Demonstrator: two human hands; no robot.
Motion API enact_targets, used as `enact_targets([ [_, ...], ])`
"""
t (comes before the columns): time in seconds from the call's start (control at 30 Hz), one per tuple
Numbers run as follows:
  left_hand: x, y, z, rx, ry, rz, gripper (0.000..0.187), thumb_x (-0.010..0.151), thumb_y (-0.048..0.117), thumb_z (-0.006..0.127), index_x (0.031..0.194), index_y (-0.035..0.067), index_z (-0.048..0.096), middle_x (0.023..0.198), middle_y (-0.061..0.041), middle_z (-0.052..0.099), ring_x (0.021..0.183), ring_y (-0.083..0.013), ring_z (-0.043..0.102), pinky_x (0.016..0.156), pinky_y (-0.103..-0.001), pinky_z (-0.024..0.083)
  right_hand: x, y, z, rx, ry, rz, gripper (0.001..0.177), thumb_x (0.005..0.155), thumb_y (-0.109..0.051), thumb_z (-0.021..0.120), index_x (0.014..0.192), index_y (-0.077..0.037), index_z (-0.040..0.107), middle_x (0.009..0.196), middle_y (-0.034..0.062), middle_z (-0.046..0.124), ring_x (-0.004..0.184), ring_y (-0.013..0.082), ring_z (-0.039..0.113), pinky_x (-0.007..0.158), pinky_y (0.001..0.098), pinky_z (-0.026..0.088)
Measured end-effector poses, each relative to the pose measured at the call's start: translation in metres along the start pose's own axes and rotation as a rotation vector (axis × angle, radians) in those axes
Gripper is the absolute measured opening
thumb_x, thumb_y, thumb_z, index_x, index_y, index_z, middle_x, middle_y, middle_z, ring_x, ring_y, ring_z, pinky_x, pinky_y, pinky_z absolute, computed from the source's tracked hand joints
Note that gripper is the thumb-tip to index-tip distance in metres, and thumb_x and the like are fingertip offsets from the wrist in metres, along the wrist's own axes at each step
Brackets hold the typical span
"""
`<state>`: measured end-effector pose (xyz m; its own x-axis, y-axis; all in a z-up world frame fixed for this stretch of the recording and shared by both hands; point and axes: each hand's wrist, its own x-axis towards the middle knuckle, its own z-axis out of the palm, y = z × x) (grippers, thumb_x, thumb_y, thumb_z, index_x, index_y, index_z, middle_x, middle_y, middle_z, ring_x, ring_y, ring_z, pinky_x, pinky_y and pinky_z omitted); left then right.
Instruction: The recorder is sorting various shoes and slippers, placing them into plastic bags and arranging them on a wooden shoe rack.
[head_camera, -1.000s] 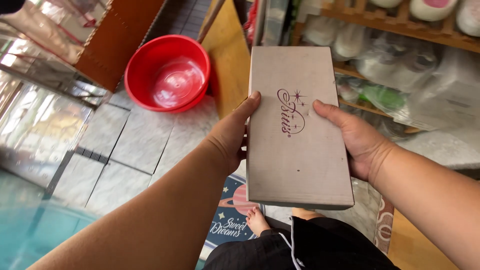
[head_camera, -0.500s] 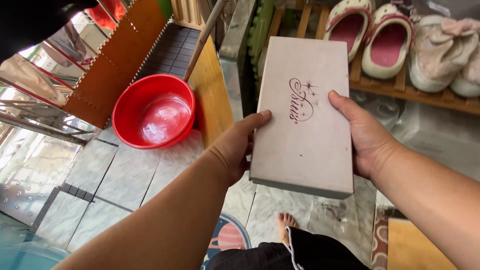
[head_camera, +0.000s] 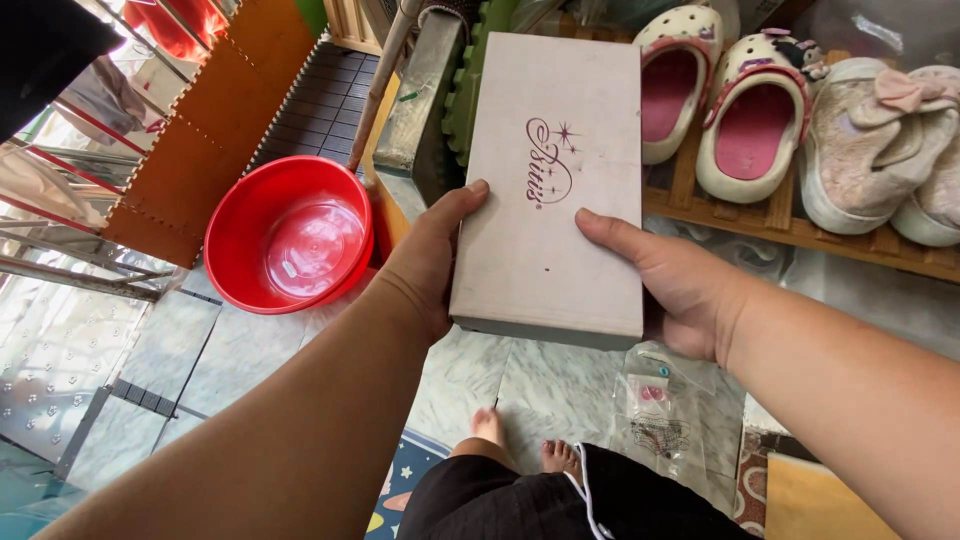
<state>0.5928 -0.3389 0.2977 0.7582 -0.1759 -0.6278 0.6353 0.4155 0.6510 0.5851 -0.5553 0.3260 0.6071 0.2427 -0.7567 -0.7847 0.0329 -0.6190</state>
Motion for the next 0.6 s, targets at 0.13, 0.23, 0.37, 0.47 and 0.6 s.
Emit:
enact_targets([
  [0.13, 0.01, 0.021, 0.002, -0.029, -0.002, 0.008, 0.064, 0.082, 0.051, 0.064, 0.129, 0.007, 0.066, 0.12, -0.012, 0.074, 0.108, -0.0249, 0.069, 0.097, -0.041, 0.054, 0.019, -0.016, 0.003, 0.046, -0.038, -0.095, 0.065, 0.084, -0.048, 0.065, 0.137, -0.01, 0.062, 0.131, 0.0114, 0.072, 0.118, 0.0234, 0.068, 0.099, 0.04, 0.054],
  [0.23, 0.023, 0.04, 0.01, 0.015, 0.007, -0.003, 0.067, 0.081, 0.057, 0.059, 0.13, 0.013, 0.062, 0.122, -0.012, 0.073, 0.115, -0.0251, 0.069, 0.099, -0.045, 0.052, 0.027, -0.035, 0.008, 0.084, 0.038, -0.094, 0.064, 0.086, -0.049, 0.062, 0.136, -0.009, 0.063, 0.129, 0.0132, 0.074, 0.116, 0.0229, 0.07, 0.098, 0.039, 0.054],
  [0.37, 0.053, 0.049, 0.001, 0.062, -0.087, 0.011, 0.076, 0.079, 0.062, 0.062, 0.137, 0.013, 0.062, 0.134, -0.01, 0.07, 0.123, -0.0256, 0.065, 0.103, -0.045, 0.047, 0.041, -0.054, 0.013, 0.227, 0.094, -0.141, 0.062, 0.089, -0.05, 0.061, 0.138, -0.012, 0.06, 0.132, 0.0099, 0.071, 0.12, 0.0244, 0.068, 0.1, 0.0437, 0.053],
  [0.47, 0.053, 0.05, -0.001, 0.113, -0.056, -0.042, 0.082, 0.074, 0.065, 0.063, 0.14, 0.016, 0.058, 0.143, -0.009, 0.064, 0.132, -0.0292, 0.057, 0.107, -0.054, 0.04, 0.053, -0.064, 0.019, 0.261, 0.161, -0.139, 0.061, 0.089, -0.051, 0.059, 0.138, -0.014, 0.06, 0.133, 0.0092, 0.071, 0.122, 0.0257, 0.067, 0.101, 0.0469, 0.052],
  [0.6, 0.051, 0.045, -0.014, 0.129, 0.075, -0.237, 0.095, 0.074, 0.069, 0.064, 0.153, 0.021, 0.041, 0.159, -0.015, 0.038, 0.148, -0.0384, 0.03, 0.114, -0.075, 0.023, 0.075, -0.068, 0.024, 0.288, 0.21, -0.169, 0.061, 0.09, -0.049, 0.058, 0.138, -0.012, 0.06, 0.136, 0.012, 0.07, 0.124, 0.0296, 0.066, 0.102, 0.0493, 0.051],
])
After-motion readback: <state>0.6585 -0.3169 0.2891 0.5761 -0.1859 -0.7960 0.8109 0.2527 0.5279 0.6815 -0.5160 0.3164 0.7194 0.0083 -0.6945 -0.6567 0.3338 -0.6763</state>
